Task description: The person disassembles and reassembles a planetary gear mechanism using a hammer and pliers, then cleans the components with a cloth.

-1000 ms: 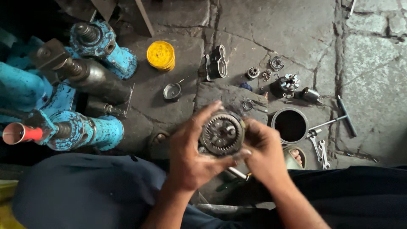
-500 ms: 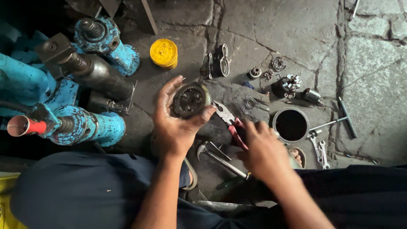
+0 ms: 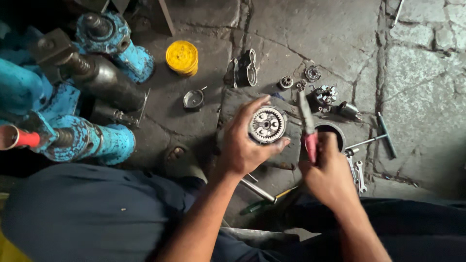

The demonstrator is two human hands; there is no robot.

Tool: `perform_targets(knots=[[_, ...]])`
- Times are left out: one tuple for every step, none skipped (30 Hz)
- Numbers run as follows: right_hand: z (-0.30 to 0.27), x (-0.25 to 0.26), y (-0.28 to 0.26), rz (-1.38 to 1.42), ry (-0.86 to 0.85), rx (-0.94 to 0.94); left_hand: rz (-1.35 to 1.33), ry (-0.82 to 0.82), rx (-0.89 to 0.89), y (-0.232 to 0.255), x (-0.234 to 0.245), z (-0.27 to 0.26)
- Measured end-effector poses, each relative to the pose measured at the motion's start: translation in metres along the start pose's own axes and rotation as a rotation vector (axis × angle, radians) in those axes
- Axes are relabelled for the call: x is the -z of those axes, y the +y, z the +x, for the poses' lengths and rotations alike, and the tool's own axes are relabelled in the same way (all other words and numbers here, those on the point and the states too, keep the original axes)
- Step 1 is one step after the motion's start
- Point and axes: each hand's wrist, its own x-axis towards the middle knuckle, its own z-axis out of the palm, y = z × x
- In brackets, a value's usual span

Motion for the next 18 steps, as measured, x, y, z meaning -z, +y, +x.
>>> perform_targets(knots=[[-0.004, 0.005, -0.004, 0.083, 0.077, 0.059, 0.001, 0.005, 0.005, -0.002, -0.002, 0.001], [-0.007, 0.01, -0.008, 0.079, 0.071, 0.06, -0.029, -0.003, -0.022, -0.005, -0.005, 0.001], [-0.01, 0.012, -0.012, 0.112, 0.099, 0.123, -0.06, -0.016, -0.05, -0.007, -0.006, 0.002], [-0.013, 0.015, -0.016, 0.146, 0.127, 0.185, -0.059, -0.015, -0.046, -0.008, -0.007, 0.001], [-0.015, 0.016, -0.019, 0.143, 0.13, 0.182, -0.103, -0.023, -0.035, -0.01, -0.008, 0.001], [-0.017, 0.014, -0.023, 0.135, 0.133, 0.19, -0.148, -0.031, -0.025, -0.011, -0.01, 0.002], [-0.018, 0.013, -0.026, 0.13, 0.131, 0.198, -0.147, -0.033, -0.021, -0.012, -0.011, 0.001], [-0.017, 0.013, -0.028, 0.13, 0.129, 0.195, -0.127, -0.046, 0.044, -0.012, -0.013, 0.001], [-0.015, 0.012, -0.029, 0.104, 0.124, 0.297, -0.107, -0.059, 0.106, -0.012, -0.014, 0.001], [-0.013, 0.012, -0.031, 0.078, 0.119, 0.399, -0.106, -0.06, 0.107, -0.013, -0.015, 0.001], [-0.012, 0.014, -0.032, 0.078, 0.119, 0.398, -0.096, -0.051, 0.051, -0.013, -0.015, 0.001], [-0.01, 0.016, -0.033, -0.083, 0.129, 0.376, -0.085, -0.042, -0.005, -0.013, -0.016, 0.0], [-0.01, 0.018, -0.035, -0.244, 0.136, 0.354, -0.085, -0.042, -0.004, -0.014, -0.015, -0.001], [-0.011, 0.02, -0.036, -0.245, 0.135, 0.353, -0.169, -0.068, 0.038, -0.015, -0.014, -0.003], [-0.011, 0.022, -0.038, -0.253, 0.122, 0.336, -0.253, -0.092, 0.079, -0.016, -0.013, -0.004], [-0.012, 0.023, -0.041, -0.261, 0.11, 0.318, -0.254, -0.092, 0.08, -0.017, -0.012, -0.004], [-0.012, 0.024, -0.045, -0.263, 0.109, 0.318, -0.266, -0.088, 0.108, -0.018, -0.01, -0.005], [-0.013, 0.024, -0.048, -0.287, 0.087, 0.329, -0.277, -0.085, 0.135, -0.019, -0.01, -0.005]])
